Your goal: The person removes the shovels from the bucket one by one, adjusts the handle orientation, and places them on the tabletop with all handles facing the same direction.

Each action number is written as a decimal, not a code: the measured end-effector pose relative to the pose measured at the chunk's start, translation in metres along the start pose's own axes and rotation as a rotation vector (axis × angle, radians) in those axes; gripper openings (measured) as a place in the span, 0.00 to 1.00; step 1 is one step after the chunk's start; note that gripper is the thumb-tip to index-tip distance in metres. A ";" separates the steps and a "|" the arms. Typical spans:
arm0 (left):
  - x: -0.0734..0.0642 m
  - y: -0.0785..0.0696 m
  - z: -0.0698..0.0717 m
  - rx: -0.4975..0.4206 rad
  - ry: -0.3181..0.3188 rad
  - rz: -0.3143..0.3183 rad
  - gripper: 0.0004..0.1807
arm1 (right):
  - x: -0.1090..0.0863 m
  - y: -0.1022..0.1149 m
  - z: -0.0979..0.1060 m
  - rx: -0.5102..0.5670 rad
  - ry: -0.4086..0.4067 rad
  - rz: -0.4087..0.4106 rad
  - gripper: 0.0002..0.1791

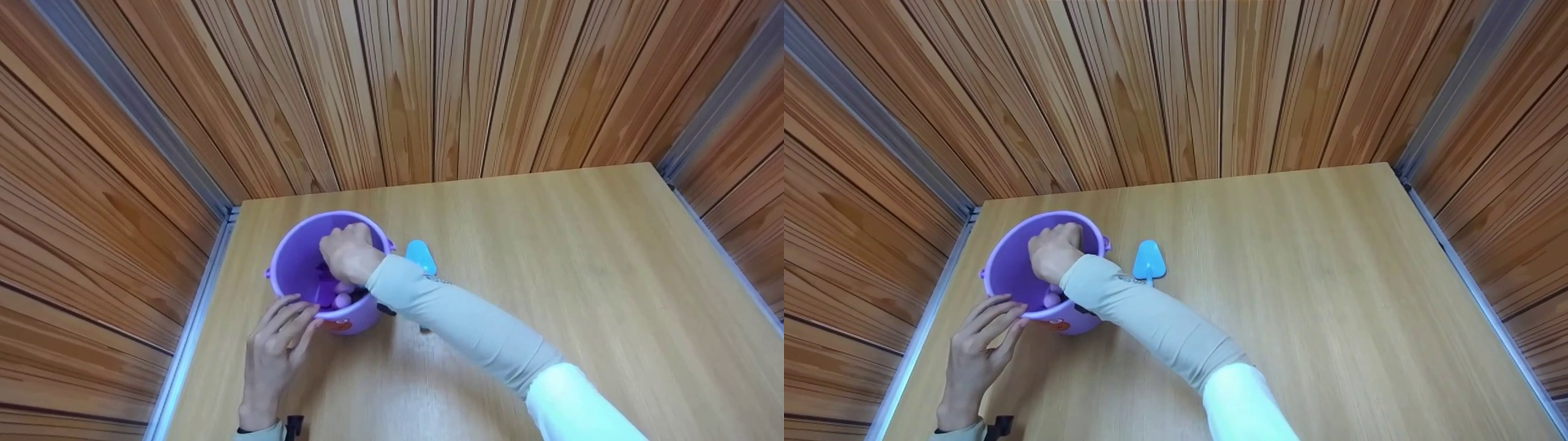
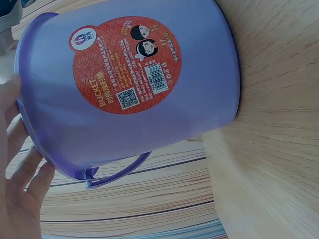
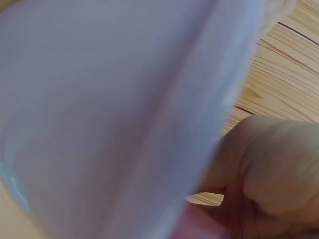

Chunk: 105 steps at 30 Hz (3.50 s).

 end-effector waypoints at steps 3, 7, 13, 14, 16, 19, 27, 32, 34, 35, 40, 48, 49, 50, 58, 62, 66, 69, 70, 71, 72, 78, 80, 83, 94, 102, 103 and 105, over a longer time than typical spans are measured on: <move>-0.001 -0.001 -0.001 -0.012 -0.007 -0.007 0.16 | -0.004 -0.001 0.004 -0.052 -0.039 0.005 0.10; -0.002 -0.002 -0.003 -0.027 -0.005 0.009 0.13 | -0.009 -0.007 0.011 -0.070 -0.089 0.011 0.12; -0.001 -0.001 -0.001 -0.026 -0.009 0.023 0.13 | -0.017 -0.022 0.022 -0.023 -0.154 -0.003 0.10; -0.001 -0.001 -0.001 -0.025 -0.010 0.023 0.13 | -0.018 -0.025 0.024 -0.019 -0.162 -0.005 0.10; 0.000 0.001 -0.002 -0.031 -0.010 0.025 0.15 | -0.021 -0.030 0.028 -0.014 -0.177 -0.010 0.10; 0.001 0.002 -0.004 -0.040 -0.010 0.026 0.14 | -0.023 -0.041 0.032 -0.008 -0.205 -0.027 0.09; 0.002 0.004 -0.006 -0.039 0.001 0.045 0.14 | -0.029 -0.068 0.033 0.114 -0.265 -0.046 0.05; 0.003 0.007 -0.008 -0.046 -0.020 0.006 0.16 | -0.034 -0.086 0.032 0.252 -0.268 -0.056 0.06; 0.003 0.008 -0.008 -0.045 -0.027 0.001 0.17 | -0.037 -0.092 0.031 0.319 -0.257 -0.061 0.06; 0.002 0.008 -0.008 -0.046 -0.030 0.003 0.17 | -0.039 -0.095 0.030 0.354 -0.247 -0.064 0.07; -0.002 0.010 -0.006 -0.053 -0.031 0.043 0.14 | -0.045 -0.107 0.022 0.544 -0.189 -0.072 0.15; -0.003 0.009 -0.007 -0.053 -0.034 0.064 0.19 | -0.058 -0.125 0.005 0.795 -0.111 -0.097 0.15; -0.003 0.009 -0.007 -0.050 -0.033 0.065 0.21 | -0.059 -0.127 0.003 0.815 -0.103 -0.111 0.17; -0.003 0.009 -0.007 -0.048 -0.032 0.067 0.22 | -0.061 -0.130 0.001 0.831 -0.097 -0.122 0.19; -0.004 0.008 -0.005 -0.033 -0.037 0.091 0.25 | -0.074 -0.148 -0.020 0.959 -0.074 -0.178 0.29; -0.004 0.009 -0.004 -0.045 -0.038 0.081 0.23 | -0.079 -0.156 -0.034 1.030 -0.115 -0.189 0.27; -0.004 0.011 -0.003 -0.040 -0.038 0.083 0.22 | -0.081 -0.162 -0.053 1.095 -0.172 -0.198 0.26; -0.005 0.010 -0.003 -0.026 -0.035 0.091 0.24 | -0.084 -0.165 -0.070 1.159 -0.192 -0.234 0.26; -0.005 0.010 -0.003 -0.024 -0.034 0.094 0.24 | -0.085 -0.167 -0.075 1.177 -0.200 -0.245 0.26; -0.005 0.010 -0.004 -0.023 -0.034 0.097 0.25 | -0.086 -0.168 -0.080 1.194 -0.208 -0.255 0.26; -0.006 0.010 -0.004 -0.024 -0.033 0.099 0.25 | -0.087 -0.169 -0.086 1.211 -0.219 -0.263 0.26; -0.007 0.009 -0.004 -0.033 -0.038 0.094 0.23 | -0.092 -0.174 -0.113 1.285 -0.253 -0.320 0.28; -0.006 0.010 -0.003 -0.034 -0.043 0.096 0.23 | -0.093 -0.174 -0.122 1.319 -0.251 -0.345 0.28; -0.006 0.010 -0.003 -0.033 -0.047 0.100 0.23 | -0.092 -0.175 -0.134 1.375 -0.259 -0.368 0.28; -0.006 0.010 -0.007 -0.057 -0.058 0.078 0.15 | -0.100 -0.182 -0.180 1.549 -0.241 -0.536 0.30; -0.004 0.008 -0.008 -0.039 -0.053 0.115 0.25 | -0.104 -0.187 -0.203 1.563 -0.268 -0.582 0.25; -0.004 0.008 -0.008 -0.042 -0.050 0.116 0.25 | -0.105 -0.188 -0.205 1.569 -0.271 -0.593 0.24; -0.004 0.008 -0.010 -0.046 -0.045 0.117 0.25 | -0.107 -0.189 -0.209 1.585 -0.274 -0.613 0.23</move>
Point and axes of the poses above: each hand's wrist, its own x-axis towards the middle knuckle, its own z-axis out of the back of the hand, y = z × x, the point moved 4 cm from there along x, towards the middle knuckle, and after that the axes turned 8 degrees about -y, right-handed, at the moved point
